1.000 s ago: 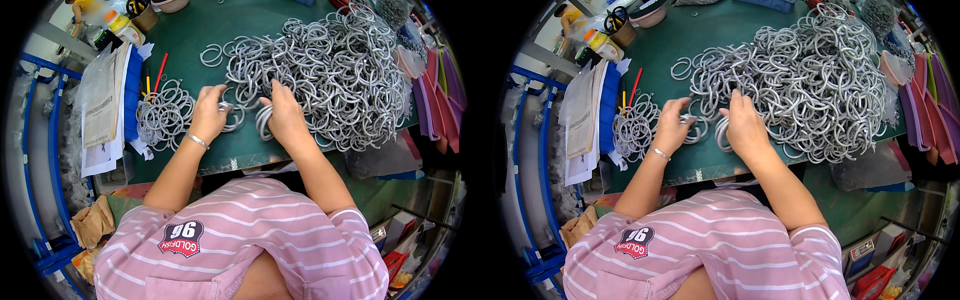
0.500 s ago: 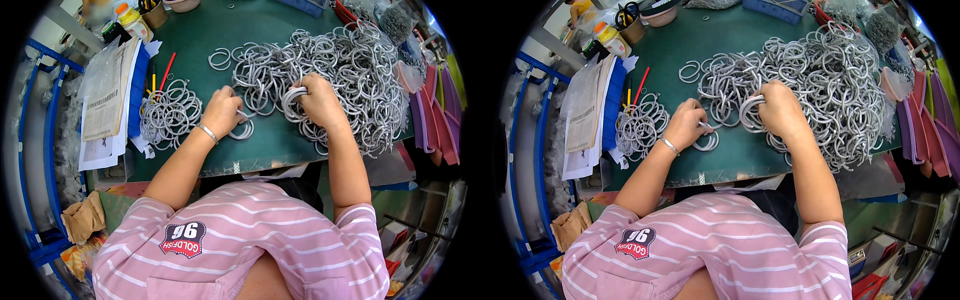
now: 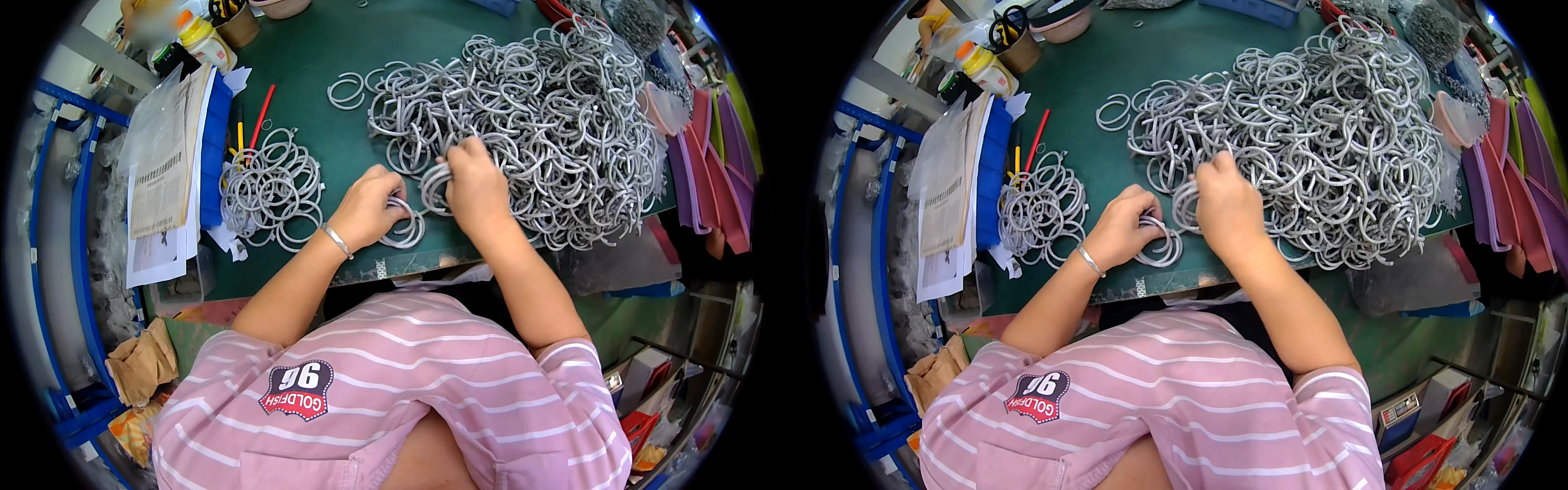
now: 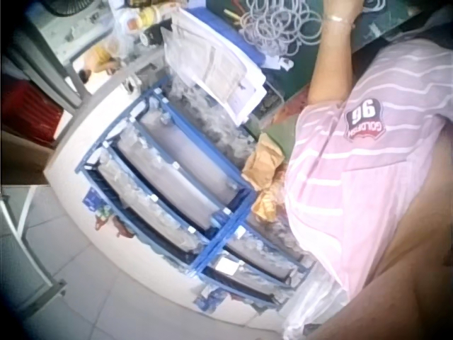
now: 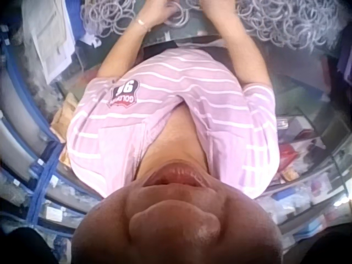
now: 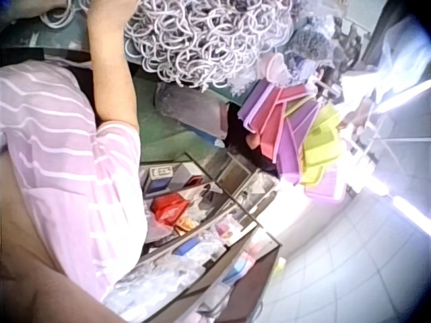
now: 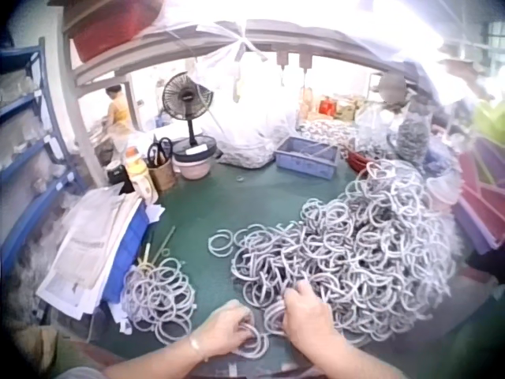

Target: The person sorts grey plastic rings on a green workstation, separating them into groups and picking them up by hand.

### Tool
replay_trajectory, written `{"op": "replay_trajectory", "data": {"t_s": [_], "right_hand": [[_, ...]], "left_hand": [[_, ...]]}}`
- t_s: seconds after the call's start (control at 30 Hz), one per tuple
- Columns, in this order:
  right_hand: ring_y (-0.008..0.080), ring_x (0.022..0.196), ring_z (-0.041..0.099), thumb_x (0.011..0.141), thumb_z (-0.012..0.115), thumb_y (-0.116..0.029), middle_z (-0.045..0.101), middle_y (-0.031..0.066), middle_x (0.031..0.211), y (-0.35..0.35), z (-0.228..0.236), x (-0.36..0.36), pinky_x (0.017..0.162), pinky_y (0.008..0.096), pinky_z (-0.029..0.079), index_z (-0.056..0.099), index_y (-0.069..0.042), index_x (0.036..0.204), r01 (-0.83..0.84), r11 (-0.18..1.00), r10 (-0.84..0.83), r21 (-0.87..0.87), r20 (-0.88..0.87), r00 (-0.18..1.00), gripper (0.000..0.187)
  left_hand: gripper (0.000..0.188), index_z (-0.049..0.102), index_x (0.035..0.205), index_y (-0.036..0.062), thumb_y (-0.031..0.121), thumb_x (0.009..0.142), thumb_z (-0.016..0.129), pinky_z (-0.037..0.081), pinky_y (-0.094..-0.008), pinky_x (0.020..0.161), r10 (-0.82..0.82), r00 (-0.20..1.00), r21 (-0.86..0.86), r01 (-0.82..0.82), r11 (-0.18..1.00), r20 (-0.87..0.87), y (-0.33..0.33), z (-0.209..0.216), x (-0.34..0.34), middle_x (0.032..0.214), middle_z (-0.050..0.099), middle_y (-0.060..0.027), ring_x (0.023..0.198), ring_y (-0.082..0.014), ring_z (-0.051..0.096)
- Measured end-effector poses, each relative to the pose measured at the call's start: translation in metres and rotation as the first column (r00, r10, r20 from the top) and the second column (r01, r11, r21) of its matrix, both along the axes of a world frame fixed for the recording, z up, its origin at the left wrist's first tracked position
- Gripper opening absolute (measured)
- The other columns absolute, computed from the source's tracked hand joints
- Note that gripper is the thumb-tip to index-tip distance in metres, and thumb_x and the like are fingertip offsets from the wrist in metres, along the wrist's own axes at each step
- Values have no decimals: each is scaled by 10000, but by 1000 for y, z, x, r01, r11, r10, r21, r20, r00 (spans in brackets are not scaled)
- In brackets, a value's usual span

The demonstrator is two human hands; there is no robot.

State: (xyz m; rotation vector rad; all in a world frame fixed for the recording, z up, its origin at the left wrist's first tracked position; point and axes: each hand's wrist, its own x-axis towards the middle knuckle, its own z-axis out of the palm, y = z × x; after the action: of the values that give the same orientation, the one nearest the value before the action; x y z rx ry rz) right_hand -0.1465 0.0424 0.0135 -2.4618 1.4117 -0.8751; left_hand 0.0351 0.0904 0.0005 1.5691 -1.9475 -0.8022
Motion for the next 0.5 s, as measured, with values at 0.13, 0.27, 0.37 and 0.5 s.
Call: {"op": "replay_trajectory", "data": {"t_s": [0.13, 0.27, 0.37, 0.5], "right_hand": [[397, 791, 619, 795, 547, -44, 634, 212, 832, -42, 41, -21, 731, 440, 501, 649, 16, 862, 58, 970, -116, 236, 238, 964, 136], [414, 845, 618, 744, 538, -74, 634, 275, 860, -61, 72, -29, 798, 445, 484, 657, 38, 854, 99, 884, -161, 458, 97, 982, 197], [408, 869, 621, 710, 536, -72, 625, 295, 845, -53, 82, -23, 806, 455, 483, 656, 45, 836, 52, 917, 19, 395, -173, 985, 210], [421, 838, 622, 683, 525, -77, 626, 292, 837, -46, 72, -17, 806, 458, 486, 660, 41, 805, -22, 921, 62, 389, -92, 994, 216]], "left_hand": [[244, 505, 825, 16, -59, 683, 688, 474, -341, 715, 51, 986, -256, -91, 963, -157, 0, -7, -3, 988, 566, -134, 837, -285, 570], [265, 485, 805, 17, -66, 664, 694, 493, -347, 704, 119, 980, -332, -166, 929, -158, -15, -15, -13, 1077, 579, -152, 853, -304, 596], [273, 511, 835, 13, -51, 654, 706, 495, -361, 714, 101, 992, -297, -119, 947, -76, -23, -19, -17, 1046, 589, -145, 867, -322, 598], [326, 560, 913, 20, -27, 637, 728, 498, -356, 703, 102, 993, -257, -114, 960, -62, -25, -7, -23, 978, 601, -132, 853, -319, 601]]}}
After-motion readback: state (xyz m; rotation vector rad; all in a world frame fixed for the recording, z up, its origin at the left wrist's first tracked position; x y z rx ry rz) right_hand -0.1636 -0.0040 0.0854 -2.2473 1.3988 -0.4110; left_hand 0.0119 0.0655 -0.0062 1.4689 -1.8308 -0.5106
